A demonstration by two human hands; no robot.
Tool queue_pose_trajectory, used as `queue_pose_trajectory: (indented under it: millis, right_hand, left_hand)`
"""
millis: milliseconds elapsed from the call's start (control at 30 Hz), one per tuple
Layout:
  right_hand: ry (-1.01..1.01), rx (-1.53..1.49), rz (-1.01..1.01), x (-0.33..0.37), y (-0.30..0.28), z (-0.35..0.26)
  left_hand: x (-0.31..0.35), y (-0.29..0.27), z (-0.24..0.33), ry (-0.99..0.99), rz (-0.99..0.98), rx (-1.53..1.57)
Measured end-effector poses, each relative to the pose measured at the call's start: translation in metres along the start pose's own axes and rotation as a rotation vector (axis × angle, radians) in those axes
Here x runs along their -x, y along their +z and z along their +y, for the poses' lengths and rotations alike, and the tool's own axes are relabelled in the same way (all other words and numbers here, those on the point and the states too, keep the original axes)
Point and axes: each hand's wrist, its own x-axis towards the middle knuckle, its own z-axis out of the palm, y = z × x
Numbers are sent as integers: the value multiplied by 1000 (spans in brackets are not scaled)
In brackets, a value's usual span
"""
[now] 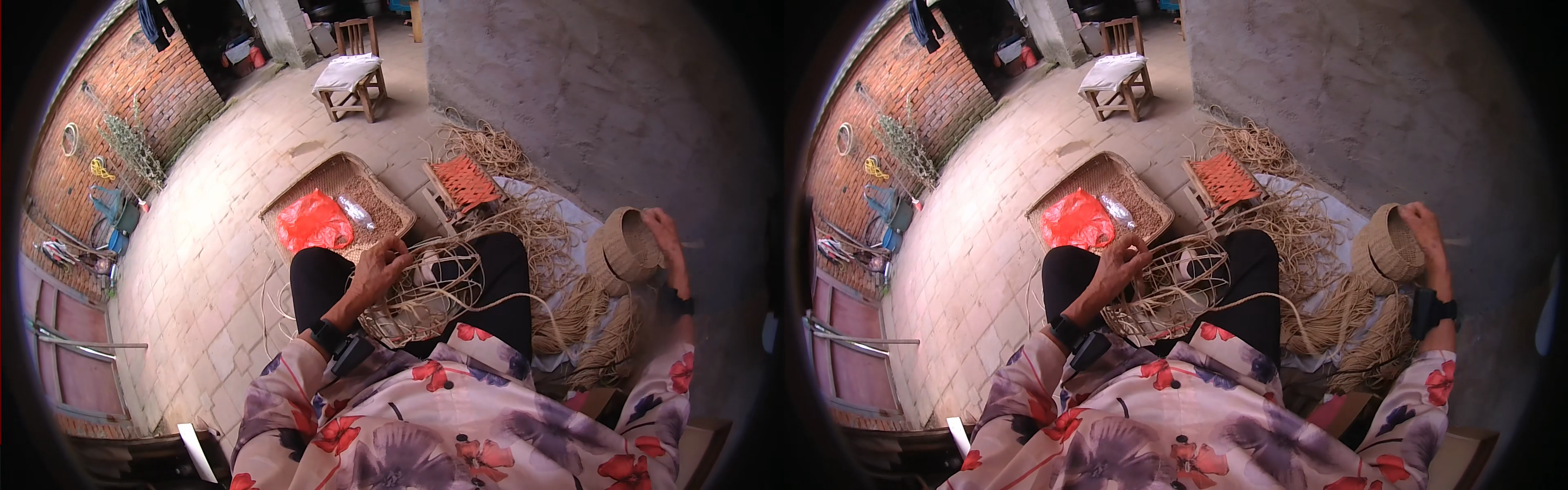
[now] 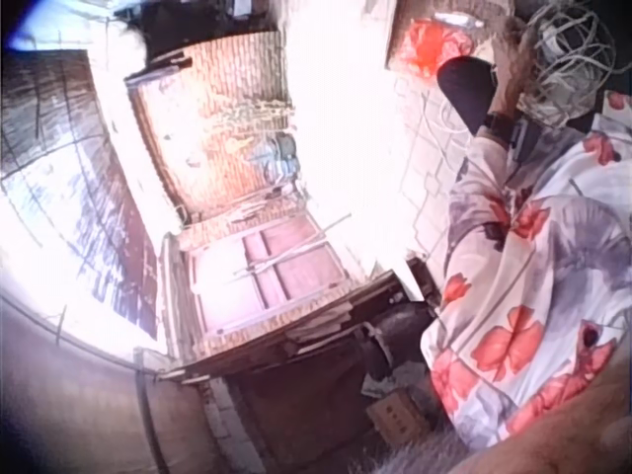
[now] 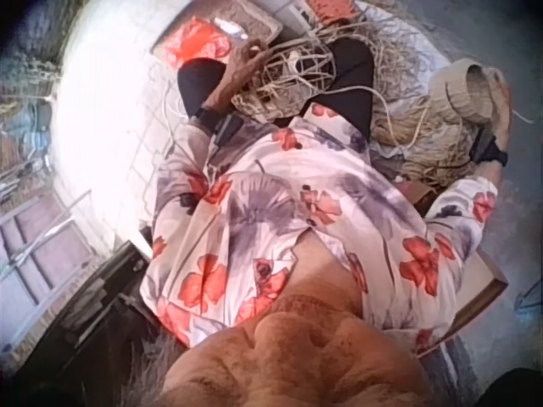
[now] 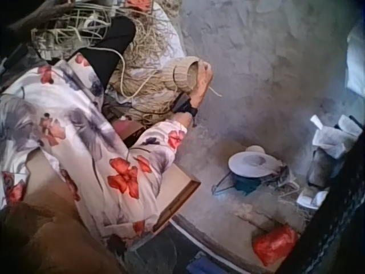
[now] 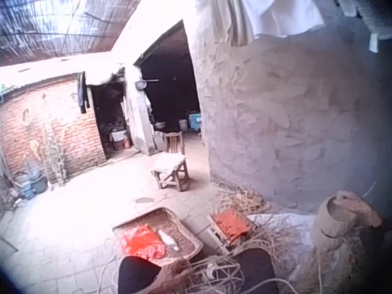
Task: Weaving plant fibers into a wooden frame to construct a basket.
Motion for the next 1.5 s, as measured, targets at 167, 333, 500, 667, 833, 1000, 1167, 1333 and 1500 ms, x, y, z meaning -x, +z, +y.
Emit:
queue_pose_trajectory:
  millis: [167, 333, 500, 667, 833, 1000, 1167, 1333, 1500]
  right_hand:
    - [-30, -345, -301, 42, 99, -61]
    - [-218, -377, -458, 102, 170, -167]
    - [-581, -396, -509, 142, 225, -233]
    - [-772, -98, -352, 163, 262, -257]
    - [-644, 17, -453, 162, 269, -256]
    - [-501, -394, -595, 161, 266, -255]
    - [-334, -510, -751, 160, 256, -264]
    - [-332, -755, -966, 139, 198, -248]
    - [-110, -1023, -758, 80, 89, -178]
  left_hand:
    - [6, 4, 0, 86, 53, -77]
    - [3, 0, -3, 93, -58, -145]
    - [-12, -12, -2, -74, -307, 5]
    - [-9, -17, -3, -130, -366, 150]
    - [-2, -15, -6, -86, -371, 145]
    - [13, -14, 1, 97, -213, 42]
    - [22, -13, 9, 158, -125, -14]
    - [25, -11, 7, 161, -35, -97]
    - [25, -12, 1, 200, 13, -68]
